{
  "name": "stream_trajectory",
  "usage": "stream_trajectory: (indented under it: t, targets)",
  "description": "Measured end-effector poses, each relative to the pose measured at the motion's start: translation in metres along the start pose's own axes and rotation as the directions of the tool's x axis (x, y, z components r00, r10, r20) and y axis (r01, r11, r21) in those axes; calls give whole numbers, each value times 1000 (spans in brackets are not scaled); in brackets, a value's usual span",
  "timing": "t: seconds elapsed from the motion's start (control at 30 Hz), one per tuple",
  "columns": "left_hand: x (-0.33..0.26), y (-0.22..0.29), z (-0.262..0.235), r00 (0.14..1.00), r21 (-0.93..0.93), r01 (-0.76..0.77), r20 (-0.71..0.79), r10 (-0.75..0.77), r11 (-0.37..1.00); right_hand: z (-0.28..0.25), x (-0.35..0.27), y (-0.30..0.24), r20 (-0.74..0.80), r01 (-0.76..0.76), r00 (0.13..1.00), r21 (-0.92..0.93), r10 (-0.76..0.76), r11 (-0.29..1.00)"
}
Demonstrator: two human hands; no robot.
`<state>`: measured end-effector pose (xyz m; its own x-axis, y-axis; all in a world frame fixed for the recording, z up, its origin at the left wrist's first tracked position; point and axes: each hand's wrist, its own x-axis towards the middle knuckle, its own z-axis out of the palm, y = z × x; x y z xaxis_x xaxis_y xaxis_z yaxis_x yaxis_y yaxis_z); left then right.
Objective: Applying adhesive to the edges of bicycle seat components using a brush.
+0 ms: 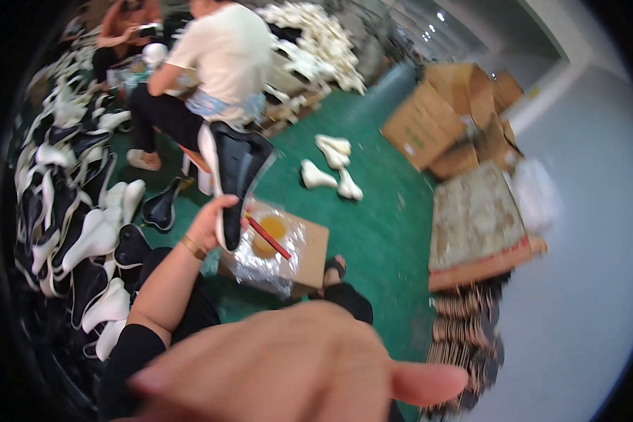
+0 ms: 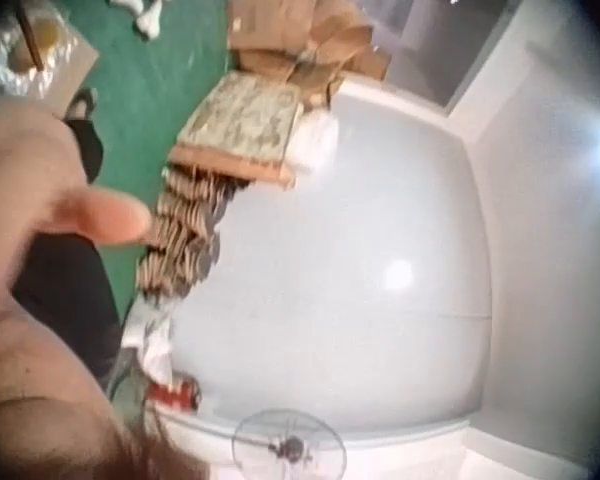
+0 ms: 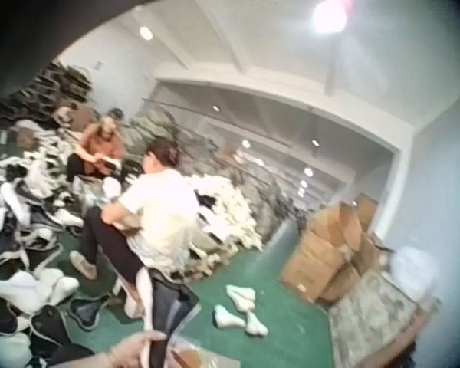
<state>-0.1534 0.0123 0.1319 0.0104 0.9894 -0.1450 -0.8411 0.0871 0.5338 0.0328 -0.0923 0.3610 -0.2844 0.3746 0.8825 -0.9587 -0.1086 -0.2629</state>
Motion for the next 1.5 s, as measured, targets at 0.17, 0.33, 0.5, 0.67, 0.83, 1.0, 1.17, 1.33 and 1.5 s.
stream_trajectory:
  t: [0.17, 0.33, 0.5, 0.67, 0.83, 1.0, 1.17, 1.33, 1.5]
  targets:
    - [10, 1, 13, 996, -5, -19, 85, 20, 1000, -7, 9, -3, -14, -298, 954, 72, 300, 952]
    - [2, -3, 20, 997, 30, -39, 66, 37, 999, 8, 8, -7, 149, -639, 767, 267, 624, 721]
    - [0, -7, 8, 998, 3, -12, 60, 12, 1000, -8, 6, 12, 543, -894, 446, 238, 711, 378]
    - [7, -3, 8, 992, -54, 14, 126, -7, 998, -45, 3, 25, 596, -711, 636, 204, 490, 673]
    - [15, -10, 16, 997, -9, 38, 75, -37, 999, -53, 6, 14, 480, -593, 740, 135, 471, 794]
    - [16, -15, 17, 994, 11, 95, 52, -95, 995, -60, -1, -13, 430, -488, 798, 49, 423, 871]
    - [1, -5, 4, 999, 5, 43, 12, -43, 999, -91, -24, -24, 358, -437, 835, -34, 419, 899]
    - [-3, -5, 15, 987, -144, -55, 140, 75, 988, -152, -119, -36, -329, -879, 388, -414, 861, 237]
    - [-2, -13, 23, 949, -163, -42, 302, 90, 986, -195, -168, 7, -787, -855, 361, -65, 500, 514]
